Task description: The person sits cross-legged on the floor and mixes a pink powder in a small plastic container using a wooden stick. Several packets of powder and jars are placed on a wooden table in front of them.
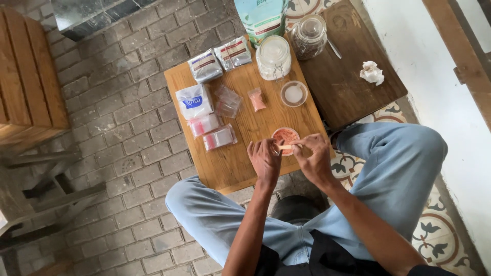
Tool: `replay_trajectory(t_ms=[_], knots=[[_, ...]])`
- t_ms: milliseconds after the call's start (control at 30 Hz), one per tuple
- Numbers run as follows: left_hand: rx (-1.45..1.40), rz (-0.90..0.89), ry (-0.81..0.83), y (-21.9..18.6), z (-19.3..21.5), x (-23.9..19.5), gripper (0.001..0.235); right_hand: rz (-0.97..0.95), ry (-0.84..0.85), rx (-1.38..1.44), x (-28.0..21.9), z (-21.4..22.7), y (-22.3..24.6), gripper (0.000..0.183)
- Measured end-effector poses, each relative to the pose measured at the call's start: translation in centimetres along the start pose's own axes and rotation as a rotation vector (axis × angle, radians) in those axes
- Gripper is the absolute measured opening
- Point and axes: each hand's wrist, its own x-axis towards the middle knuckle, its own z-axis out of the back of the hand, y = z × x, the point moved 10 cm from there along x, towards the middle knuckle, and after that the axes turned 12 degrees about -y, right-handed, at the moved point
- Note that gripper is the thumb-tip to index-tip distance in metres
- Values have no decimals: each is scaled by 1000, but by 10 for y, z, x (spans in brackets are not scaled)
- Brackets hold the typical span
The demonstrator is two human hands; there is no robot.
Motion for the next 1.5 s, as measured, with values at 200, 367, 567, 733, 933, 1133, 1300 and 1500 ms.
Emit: replay_trajectory(t_ms=[200, 367, 567, 733, 933, 1133, 1300, 1500], knots=[[-105, 30, 68, 11, -10, -13, 32, 297, 82, -193, -6, -7, 34, 9], [-166, 7, 103, 23, -28, -26, 40, 469, 85, -327, -13, -16, 38, 7], [-174, 19, 103, 21, -22, -21, 38, 498, 77, -231, -11, -7, 52, 8], [-178, 54, 63, 19, -6, -9, 31, 430, 46, -72, -2, 3, 27, 10], [-152, 81, 3, 33, 0, -15, 34, 204, -90, 160, 17, 31, 33, 8], [-252, 129, 6, 50, 5, -20, 34, 5, -24, 62, 21, 13, 14, 13], [-327, 163, 26, 60, 7, -18, 36, 108, 137, -70, 23, -7, 15, 12], [-390, 157, 35, 46, 19, -9, 37, 181, 170, -213, 32, -13, 3, 13]])
